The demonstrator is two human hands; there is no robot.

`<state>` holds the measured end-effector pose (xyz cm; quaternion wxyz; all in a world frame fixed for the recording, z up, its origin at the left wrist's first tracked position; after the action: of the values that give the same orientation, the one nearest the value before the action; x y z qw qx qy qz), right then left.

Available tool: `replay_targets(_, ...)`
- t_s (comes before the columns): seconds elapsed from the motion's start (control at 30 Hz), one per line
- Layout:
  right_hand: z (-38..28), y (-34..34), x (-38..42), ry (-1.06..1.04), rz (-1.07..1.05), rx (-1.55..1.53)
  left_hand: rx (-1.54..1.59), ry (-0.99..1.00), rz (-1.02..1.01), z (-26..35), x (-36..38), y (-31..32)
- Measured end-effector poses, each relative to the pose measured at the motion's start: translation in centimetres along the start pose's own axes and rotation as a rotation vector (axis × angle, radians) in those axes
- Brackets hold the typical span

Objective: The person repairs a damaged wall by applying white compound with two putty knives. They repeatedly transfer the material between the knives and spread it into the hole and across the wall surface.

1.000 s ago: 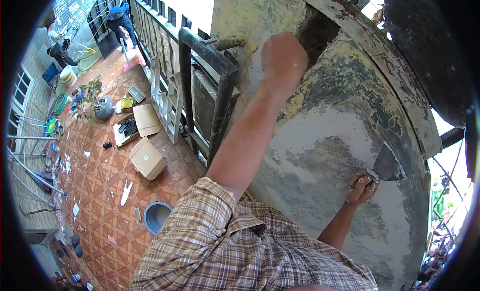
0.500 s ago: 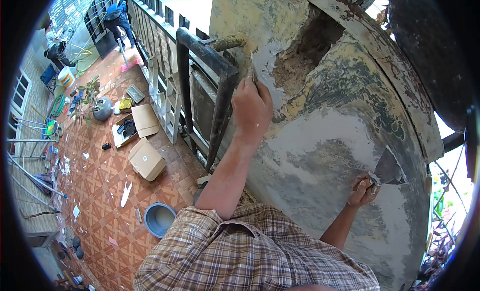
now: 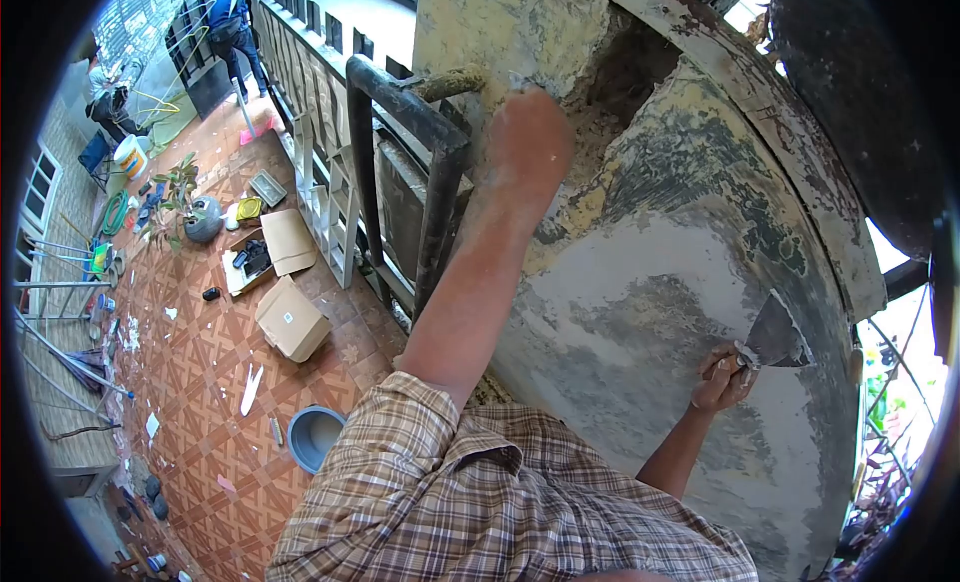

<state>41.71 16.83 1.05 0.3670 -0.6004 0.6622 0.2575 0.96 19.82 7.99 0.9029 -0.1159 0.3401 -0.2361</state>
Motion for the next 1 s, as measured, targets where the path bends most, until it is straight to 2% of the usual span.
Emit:
replay_targets(0.2, 0.2, -0.1, 0.0, 0.004, 0.000, 0.005, 0.095, -0.013, -0.076, 2.8, -2.5, -1.9)
replay_targets(0.3, 0.0, 0.0, 0.0, 0.012, 0.007, 0.001, 0.162, 0.034, -0.007, 3.9, -4.5, -4.4)
replay_targets(0.37, 0.1, 0.0, 0.1, 0.010, 0.011, 0.010, 0.237, -0.085, -0.060, 3.4, -5.5, -6.1)
replay_targets(0.47, 0.1, -0.3, 0.2, 0.018, 0.008, 0.025, 0.350, -0.067, -0.001, 2.4, -3.9, -9.2)
replay_targets(0.53, 0.1, -0.1, 0.1, 0.026, 0.006, 0.023, 0.309, -0.067, 0.090, 1.4, -1.2, -9.9)
replay_targets(0.63, -0.1, 0.1, 0.1, 0.007, -0.003, 0.014, 0.163, -0.024, 0.095, -1.2, 2.7, -6.7)
replay_targets(0.7, 0.0, 0.0, 0.0, -0.016, 0.008, 0.027, 0.300, 0.190, 0.330, -1.9, 5.2, -4.6)
replay_targets(0.73, 0.0, -0.1, 0.1, -0.013, 0.004, 0.029, 0.298, 0.185, 0.328, -2.5, 6.1, -3.2)
replay_targets(0.8, 0.1, -0.2, 0.1, -0.004, -0.026, 0.010, 0.338, 0.263, 0.466, -3.1, 7.5, -1.6)
replay_targets(0.93, 0.1, -0.1, 0.0, -0.007, -0.017, 0.007, 0.384, 0.290, 0.498, -4.2, 6.9, 0.7)
replay_targets(1.0, 0.0, -0.2, 0.0, 0.004, -0.016, 0.047, 0.303, 0.313, 0.457, -4.4, 6.4, 1.8)
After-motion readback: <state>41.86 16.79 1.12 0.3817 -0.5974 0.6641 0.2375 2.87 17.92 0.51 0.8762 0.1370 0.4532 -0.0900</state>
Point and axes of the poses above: each hand's wrist, its own x-axis away from the middle knuckle, its own y-axis out of the palm, z = x × y, the point moved 5 cm from there along -x, towards the middle knuckle, and after that the axes turned 7 degrees about x, right-handed, at the moved point
